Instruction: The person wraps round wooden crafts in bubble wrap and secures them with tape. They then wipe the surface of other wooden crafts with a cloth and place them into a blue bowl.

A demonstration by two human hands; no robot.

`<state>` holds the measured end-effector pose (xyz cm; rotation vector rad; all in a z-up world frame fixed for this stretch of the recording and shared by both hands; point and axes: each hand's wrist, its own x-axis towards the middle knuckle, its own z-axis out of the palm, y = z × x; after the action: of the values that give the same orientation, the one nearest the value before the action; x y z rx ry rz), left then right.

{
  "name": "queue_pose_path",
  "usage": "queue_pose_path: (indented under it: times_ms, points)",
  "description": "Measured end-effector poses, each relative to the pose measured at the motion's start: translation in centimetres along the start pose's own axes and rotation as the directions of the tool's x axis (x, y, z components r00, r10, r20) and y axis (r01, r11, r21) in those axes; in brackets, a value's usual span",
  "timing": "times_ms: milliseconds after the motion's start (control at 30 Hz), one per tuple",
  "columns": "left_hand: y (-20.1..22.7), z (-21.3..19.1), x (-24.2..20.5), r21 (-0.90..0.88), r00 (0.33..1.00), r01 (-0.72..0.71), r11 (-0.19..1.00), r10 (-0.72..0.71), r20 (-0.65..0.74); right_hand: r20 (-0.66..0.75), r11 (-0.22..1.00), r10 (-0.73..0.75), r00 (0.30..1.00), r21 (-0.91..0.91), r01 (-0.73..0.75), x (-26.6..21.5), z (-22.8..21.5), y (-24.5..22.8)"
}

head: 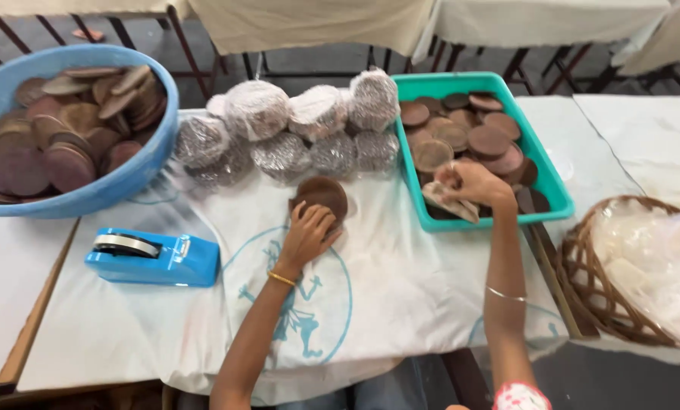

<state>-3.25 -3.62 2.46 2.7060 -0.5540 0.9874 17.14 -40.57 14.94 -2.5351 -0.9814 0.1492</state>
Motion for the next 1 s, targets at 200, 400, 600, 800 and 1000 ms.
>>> queue_pose_path:
  times_ms: [200,400,600,800,1000]
  points:
    - [-0.7,0.5,-0.2,0.033,0.997,0.08,0.996,-0.08,-0.015,0.107,0.96,0.242,0.964,-0.173,-0.221,0.2,1.0,-2.4]
    - [-0.9,0.5,-0.2,0.052,0.993,0.115,0.992,-0.115,-0.011,-0.044,0.96,0.249,0.967,-0.121,-0.253,0.7,1.4,3.2]
    - [-0.6,-0.1,0.0,-0.042,0.99,0.141,0.989,-0.141,-0.003,-0.441,0.948,0.294,0.848,0.246,-0.2,-1.8,-2.1,4.7]
    - [-0.7,-0.3,0.0,-0.073,0.992,0.124,0.99,-0.123,0.007,-0.726,0.77,0.326,0.606,0.576,0.276,-2.2,-1.2,13.3]
    - [-0.8,0.2,-0.4,-0.079,0.995,0.097,0.992,-0.098,-0.007,-0.793,0.654,0.279,0.542,0.57,0.497,-3.7,-3.4,7.0]
